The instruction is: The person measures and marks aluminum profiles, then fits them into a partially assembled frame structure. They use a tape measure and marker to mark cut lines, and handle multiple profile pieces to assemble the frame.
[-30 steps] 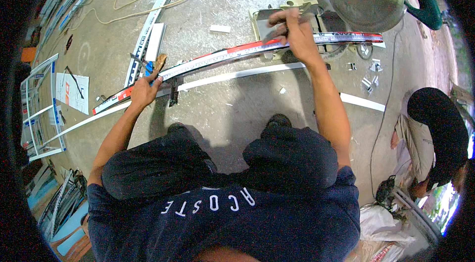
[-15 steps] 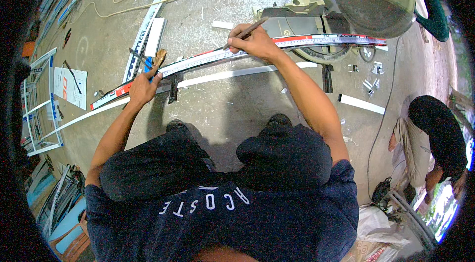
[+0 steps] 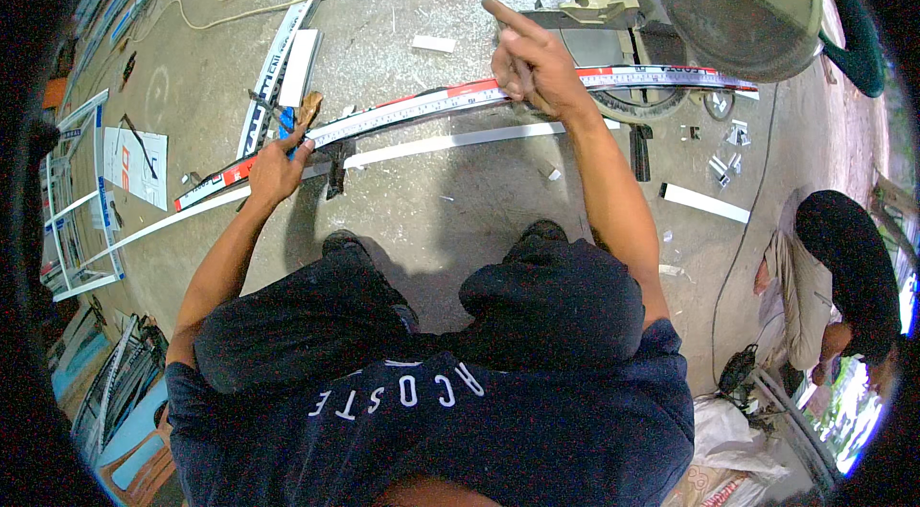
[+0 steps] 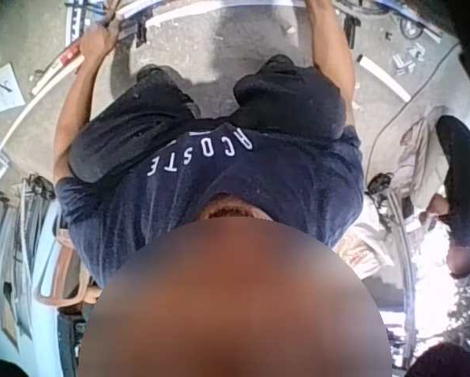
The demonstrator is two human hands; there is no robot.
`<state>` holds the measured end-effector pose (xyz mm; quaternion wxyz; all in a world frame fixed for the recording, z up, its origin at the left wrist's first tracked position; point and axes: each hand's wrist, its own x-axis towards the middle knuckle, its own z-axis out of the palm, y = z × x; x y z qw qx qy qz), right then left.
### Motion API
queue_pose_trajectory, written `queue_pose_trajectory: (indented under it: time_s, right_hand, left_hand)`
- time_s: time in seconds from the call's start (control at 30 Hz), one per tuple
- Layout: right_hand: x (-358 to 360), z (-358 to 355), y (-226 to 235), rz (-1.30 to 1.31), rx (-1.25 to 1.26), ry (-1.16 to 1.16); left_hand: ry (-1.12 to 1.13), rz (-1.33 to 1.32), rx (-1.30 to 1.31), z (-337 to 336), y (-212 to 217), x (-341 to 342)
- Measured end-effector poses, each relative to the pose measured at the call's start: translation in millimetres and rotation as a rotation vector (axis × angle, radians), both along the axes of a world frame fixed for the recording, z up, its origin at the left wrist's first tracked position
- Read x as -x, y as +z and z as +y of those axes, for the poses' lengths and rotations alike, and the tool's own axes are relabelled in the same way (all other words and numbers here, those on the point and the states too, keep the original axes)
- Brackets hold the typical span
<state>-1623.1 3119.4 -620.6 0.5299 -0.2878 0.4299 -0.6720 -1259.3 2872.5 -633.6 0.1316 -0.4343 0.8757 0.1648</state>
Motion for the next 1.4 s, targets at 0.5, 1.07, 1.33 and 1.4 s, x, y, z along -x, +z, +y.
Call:
queue_pose_trajectory:
  time_s: [0.5, 1.07, 1.33, 1.4]
  right_hand:
    - [-15.5, -23.2, -29.2, 0.289, -0.276, -0.029]
    - [-25.7, -35.8, -36.2, 0.561, -0.271, 0.175]
    - [-26.8, -37.1, -44.1, 0.594, -0.305, 0.149]
    - [-27.3, -37.8, -44.9, 0.606, -0.332, 0.144]
  left_hand:
    - [-0.013, -0.008, 0.024, 2.4, 3.1, 2.2]
    - [0.006, -0.018, -0.015, 2.3, 3.9, 3.5]
    - [0.006, -0.027, -0.013, 2.9, 6.3, 5.9]
    - [0.011, -0.030, -0.018, 2.8, 6.5, 6.1]
